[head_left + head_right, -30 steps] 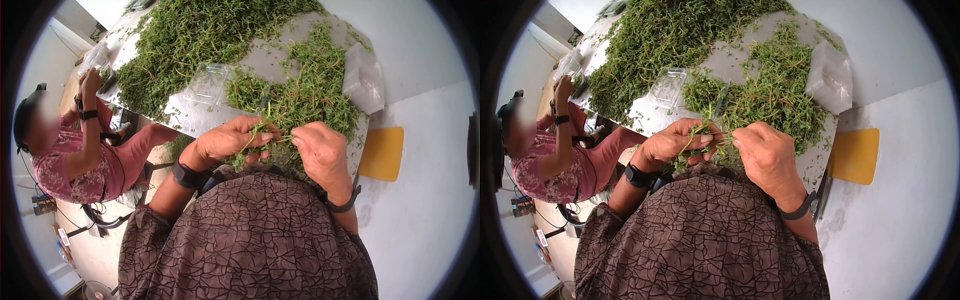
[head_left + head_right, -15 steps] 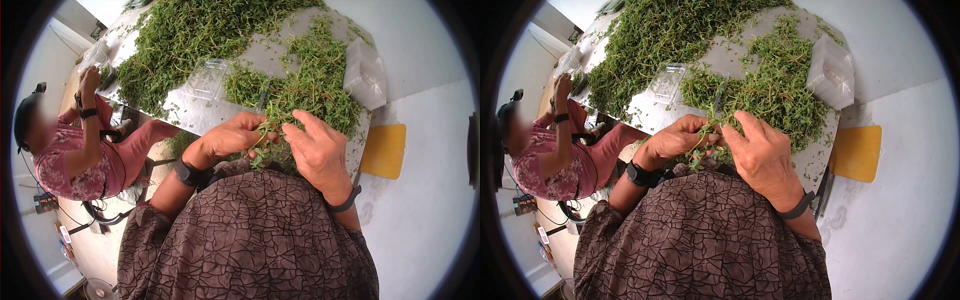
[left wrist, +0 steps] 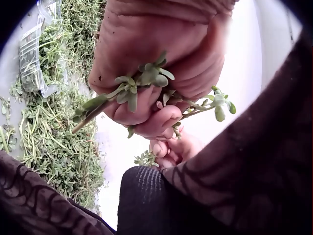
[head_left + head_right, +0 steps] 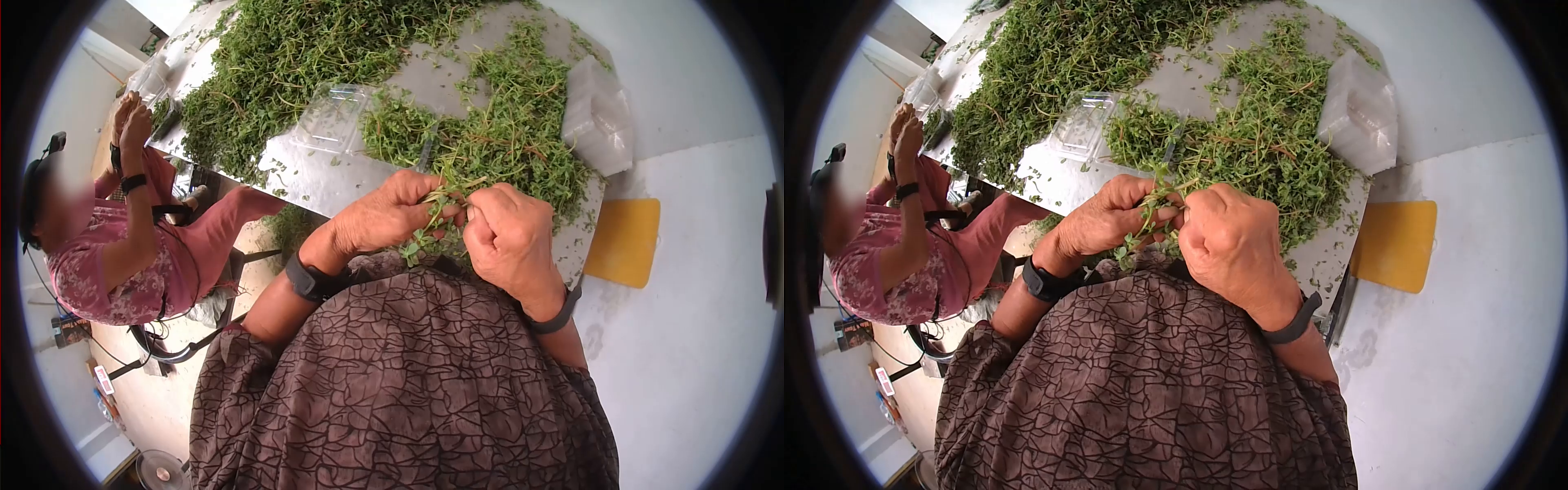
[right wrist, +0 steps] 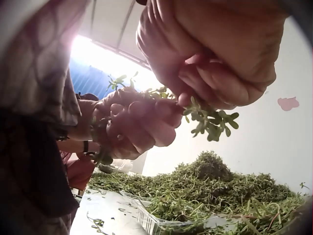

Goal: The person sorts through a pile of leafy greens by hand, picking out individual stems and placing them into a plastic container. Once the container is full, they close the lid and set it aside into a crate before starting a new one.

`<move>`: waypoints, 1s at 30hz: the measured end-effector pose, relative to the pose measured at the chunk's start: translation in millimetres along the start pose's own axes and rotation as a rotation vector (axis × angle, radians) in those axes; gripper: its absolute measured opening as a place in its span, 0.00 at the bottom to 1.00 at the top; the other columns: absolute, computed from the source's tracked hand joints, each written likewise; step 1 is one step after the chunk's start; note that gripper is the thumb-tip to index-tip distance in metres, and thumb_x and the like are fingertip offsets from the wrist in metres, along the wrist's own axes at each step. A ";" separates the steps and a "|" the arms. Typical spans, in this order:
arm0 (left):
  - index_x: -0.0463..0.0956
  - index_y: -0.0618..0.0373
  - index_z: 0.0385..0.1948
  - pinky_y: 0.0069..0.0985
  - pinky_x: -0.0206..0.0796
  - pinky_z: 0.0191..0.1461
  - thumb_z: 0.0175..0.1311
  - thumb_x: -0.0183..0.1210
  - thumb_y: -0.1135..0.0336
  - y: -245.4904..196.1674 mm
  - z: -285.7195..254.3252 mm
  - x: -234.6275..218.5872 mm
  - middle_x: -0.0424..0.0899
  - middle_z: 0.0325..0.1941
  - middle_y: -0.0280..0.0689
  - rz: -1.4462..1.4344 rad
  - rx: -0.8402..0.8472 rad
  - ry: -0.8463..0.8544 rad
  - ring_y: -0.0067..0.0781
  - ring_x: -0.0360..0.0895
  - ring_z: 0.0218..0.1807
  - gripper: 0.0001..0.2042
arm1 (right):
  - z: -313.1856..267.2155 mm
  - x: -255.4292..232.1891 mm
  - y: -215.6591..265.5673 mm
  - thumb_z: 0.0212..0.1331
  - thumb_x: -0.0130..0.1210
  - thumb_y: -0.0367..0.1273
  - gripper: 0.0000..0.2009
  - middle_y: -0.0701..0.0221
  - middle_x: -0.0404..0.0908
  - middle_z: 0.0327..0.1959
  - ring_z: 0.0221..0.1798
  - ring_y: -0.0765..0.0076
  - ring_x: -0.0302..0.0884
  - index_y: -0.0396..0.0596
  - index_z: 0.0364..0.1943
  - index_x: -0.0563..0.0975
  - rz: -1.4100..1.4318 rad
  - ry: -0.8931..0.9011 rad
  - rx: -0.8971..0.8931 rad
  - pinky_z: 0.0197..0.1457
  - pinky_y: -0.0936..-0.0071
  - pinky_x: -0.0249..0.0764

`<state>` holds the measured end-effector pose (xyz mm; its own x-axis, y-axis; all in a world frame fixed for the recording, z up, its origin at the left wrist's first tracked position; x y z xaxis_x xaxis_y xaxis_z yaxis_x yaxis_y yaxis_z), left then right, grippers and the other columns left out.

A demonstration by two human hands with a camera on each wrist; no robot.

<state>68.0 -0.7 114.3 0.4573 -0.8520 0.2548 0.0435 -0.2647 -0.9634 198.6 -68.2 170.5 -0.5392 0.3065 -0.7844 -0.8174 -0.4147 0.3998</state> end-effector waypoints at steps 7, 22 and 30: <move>0.76 0.60 0.42 0.15 0.61 0.24 0.68 0.53 0.68 -6.7 -0.3 1.4 0.80 0.34 0.30 -0.078 0.060 0.029 0.15 0.70 0.26 0.08 | -4.9 0.8 -16.9 0.46 0.53 0.19 0.02 0.62 0.74 0.20 0.19 0.62 0.71 0.37 0.25 0.74 0.585 0.065 0.444 0.21 0.70 0.66; 0.76 0.60 0.39 0.18 0.65 0.36 0.62 0.52 0.75 -17.5 -3.2 10.6 0.79 0.33 0.29 0.033 -0.049 0.186 0.17 0.72 0.32 0.06 | -9.0 -5.1 -38.1 0.54 0.48 0.20 0.06 0.72 0.74 0.19 0.16 0.82 0.66 0.37 0.30 0.77 0.436 -0.106 0.558 0.18 0.81 0.63; 0.73 0.61 0.42 0.16 0.63 0.28 0.70 0.50 0.62 -9.2 13.1 -5.1 0.77 0.29 0.32 -0.256 0.134 -0.113 0.16 0.68 0.22 0.11 | -4.5 -8.3 -36.2 0.65 0.48 0.27 0.07 0.66 0.79 0.31 0.20 0.82 0.72 0.36 0.39 0.74 1.280 -0.091 0.689 0.20 0.84 0.71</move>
<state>76.9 12.0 120.8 0.5120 -0.7074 0.4873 0.2833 -0.3965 -0.8732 233.6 -59.7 160.4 -0.9480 0.1131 0.2975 0.3032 0.0367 0.9522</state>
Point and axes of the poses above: each hand's wrist, its own z-axis towards the middle knuckle, its own x-axis out of the palm, y = z × x, the point moved 4 cm from there along z, towards the middle knuckle
